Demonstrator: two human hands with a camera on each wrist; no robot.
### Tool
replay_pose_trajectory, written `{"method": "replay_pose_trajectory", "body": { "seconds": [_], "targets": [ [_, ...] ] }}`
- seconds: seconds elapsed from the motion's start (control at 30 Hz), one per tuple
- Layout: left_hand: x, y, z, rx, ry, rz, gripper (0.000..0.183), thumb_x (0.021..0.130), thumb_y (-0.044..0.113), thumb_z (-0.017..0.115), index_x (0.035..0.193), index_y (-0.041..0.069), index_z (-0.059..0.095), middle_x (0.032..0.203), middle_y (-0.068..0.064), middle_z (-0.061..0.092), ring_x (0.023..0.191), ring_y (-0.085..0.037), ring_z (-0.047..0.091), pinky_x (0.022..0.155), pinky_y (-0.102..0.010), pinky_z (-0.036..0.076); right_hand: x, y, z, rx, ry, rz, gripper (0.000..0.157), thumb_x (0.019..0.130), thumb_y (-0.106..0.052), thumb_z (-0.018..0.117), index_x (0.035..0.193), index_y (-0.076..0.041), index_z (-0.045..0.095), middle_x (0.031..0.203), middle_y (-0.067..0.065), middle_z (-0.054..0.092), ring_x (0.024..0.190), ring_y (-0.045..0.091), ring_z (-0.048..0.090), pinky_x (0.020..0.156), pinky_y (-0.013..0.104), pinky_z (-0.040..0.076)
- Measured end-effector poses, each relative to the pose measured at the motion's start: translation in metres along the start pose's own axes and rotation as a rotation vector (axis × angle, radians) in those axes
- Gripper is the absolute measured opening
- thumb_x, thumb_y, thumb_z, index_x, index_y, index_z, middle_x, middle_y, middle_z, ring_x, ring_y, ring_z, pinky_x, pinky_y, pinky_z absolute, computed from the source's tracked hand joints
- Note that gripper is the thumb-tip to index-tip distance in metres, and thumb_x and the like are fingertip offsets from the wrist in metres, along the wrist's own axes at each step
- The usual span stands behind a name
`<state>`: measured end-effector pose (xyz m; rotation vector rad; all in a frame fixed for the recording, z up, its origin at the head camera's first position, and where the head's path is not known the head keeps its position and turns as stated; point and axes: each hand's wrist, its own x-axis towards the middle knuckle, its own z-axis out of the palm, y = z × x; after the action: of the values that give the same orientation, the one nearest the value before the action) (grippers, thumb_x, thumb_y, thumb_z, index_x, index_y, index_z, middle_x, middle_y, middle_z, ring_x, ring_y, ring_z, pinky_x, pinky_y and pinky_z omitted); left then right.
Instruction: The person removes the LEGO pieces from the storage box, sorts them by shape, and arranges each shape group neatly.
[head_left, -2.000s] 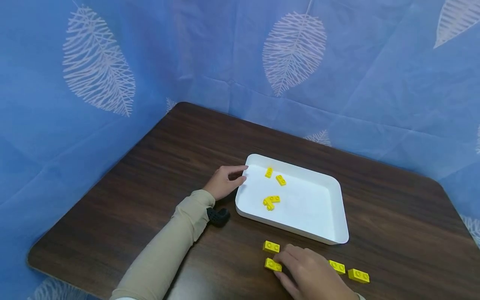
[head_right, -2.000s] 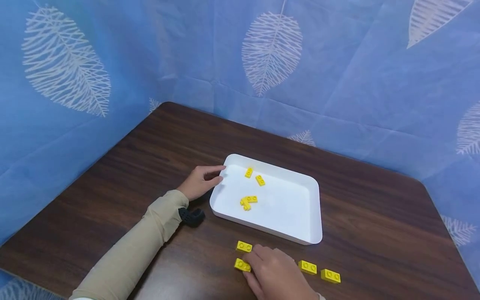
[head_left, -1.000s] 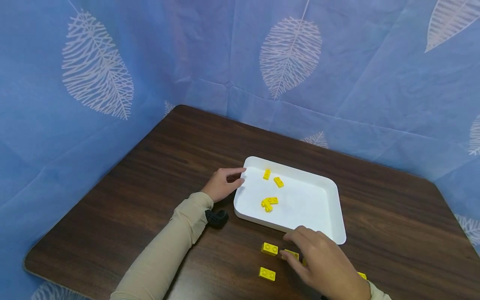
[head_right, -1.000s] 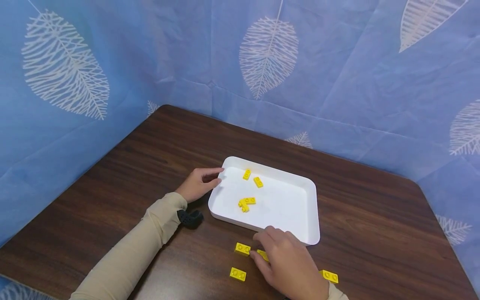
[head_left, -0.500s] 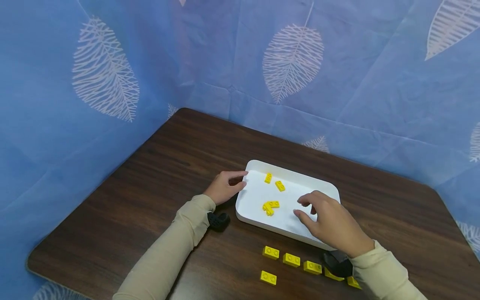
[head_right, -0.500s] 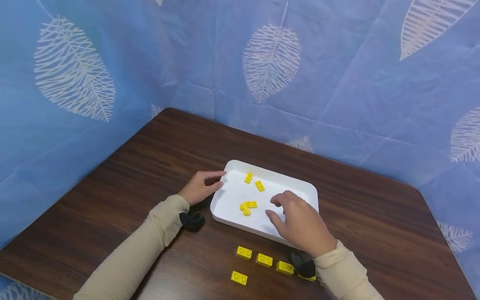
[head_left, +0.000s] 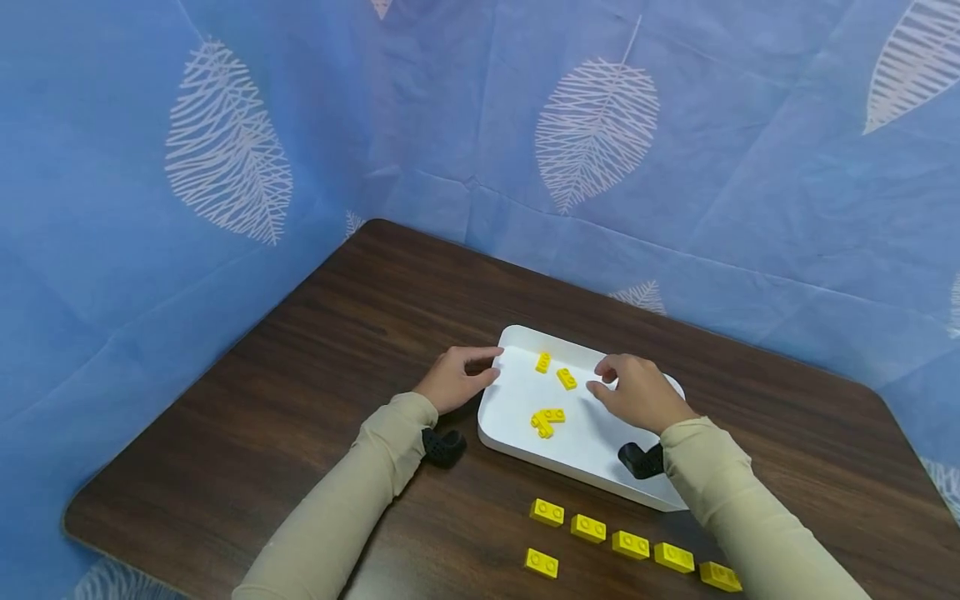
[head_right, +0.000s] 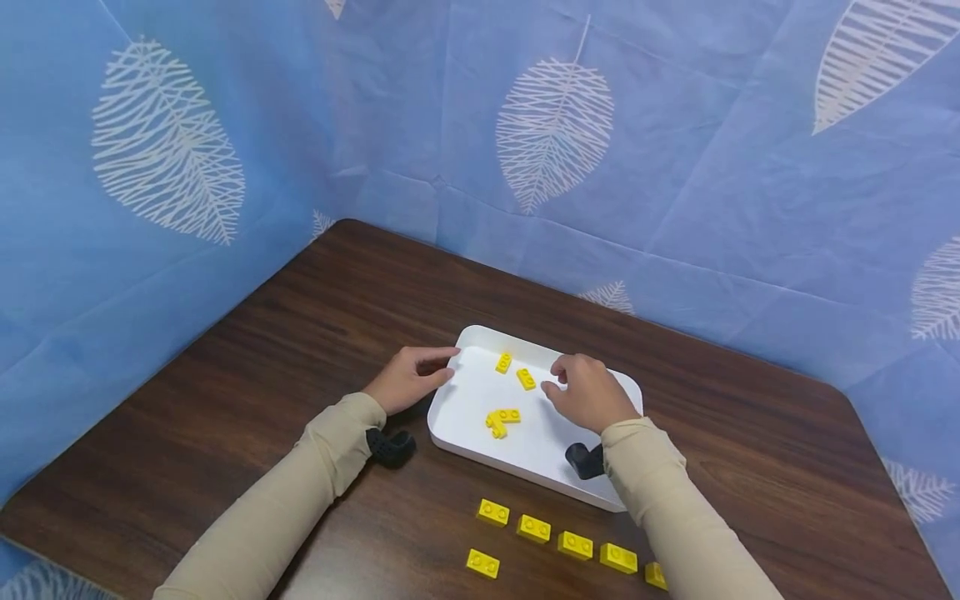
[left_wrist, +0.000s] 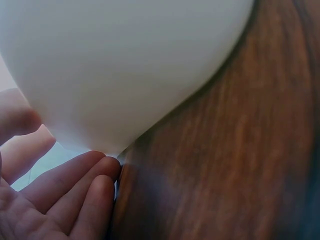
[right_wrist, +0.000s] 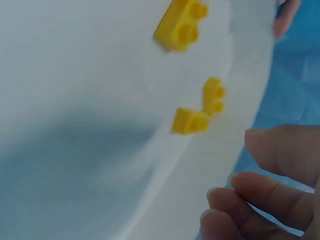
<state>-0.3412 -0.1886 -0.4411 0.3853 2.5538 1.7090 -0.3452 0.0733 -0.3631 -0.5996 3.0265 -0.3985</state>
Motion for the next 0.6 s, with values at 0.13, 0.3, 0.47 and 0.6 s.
{"method": "replay_pose_trajectory", "body": {
  "seconds": [0.13, 0.3, 0.47, 0.6],
  "targets": [
    [0.001, -0.002, -0.001, 0.002, -0.008, 0.016, 0.04, 0.092, 0.017, 0.06, 0.132, 0.009, 0.056, 0.131, -0.009, 0.057, 0.116, -0.022, 0.056, 0.094, -0.034, 0.05, 0.018, 0.004, 0.011, -0.015, -0.069, 0.04, 0.029, 0.086, -0.018, 0.066, 0.105, 0.003, 0.066, 0.091, 0.013, 0.063, 0.077, 0.023, 0.055, 0.066, 0.035, 0.05],
    [0.001, -0.002, -0.002, -0.002, -0.008, 0.022, 0.041, 0.092, 0.016, 0.06, 0.132, 0.008, 0.056, 0.131, -0.009, 0.058, 0.115, -0.022, 0.057, 0.094, -0.034, 0.05, 0.035, 0.003, 0.022, -0.027, -0.15, 0.081, 0.031, 0.086, -0.022, 0.065, 0.105, 0.003, 0.065, 0.086, 0.01, 0.06, 0.074, 0.022, 0.051, 0.066, 0.034, 0.046],
    [0.003, -0.003, -0.003, -0.005, -0.011, 0.01, 0.04, 0.092, 0.017, 0.06, 0.132, 0.01, 0.057, 0.129, -0.008, 0.059, 0.114, -0.021, 0.057, 0.092, -0.032, 0.051, 0.044, -0.001, 0.027, -0.035, -0.2, 0.106, 0.032, 0.086, -0.021, 0.065, 0.106, 0.003, 0.064, 0.084, 0.009, 0.06, 0.073, 0.022, 0.05, 0.065, 0.033, 0.045],
    [0.004, -0.004, -0.004, 0.0, -0.011, 0.015, 0.04, 0.092, 0.016, 0.06, 0.132, 0.01, 0.056, 0.128, -0.008, 0.06, 0.113, -0.02, 0.058, 0.091, -0.031, 0.051, 0.048, -0.003, 0.029, -0.048, -0.2, 0.107, 0.029, 0.086, -0.019, 0.065, 0.105, 0.003, 0.064, 0.085, 0.01, 0.061, 0.073, 0.022, 0.051, 0.068, 0.035, 0.046]
  ]
}}
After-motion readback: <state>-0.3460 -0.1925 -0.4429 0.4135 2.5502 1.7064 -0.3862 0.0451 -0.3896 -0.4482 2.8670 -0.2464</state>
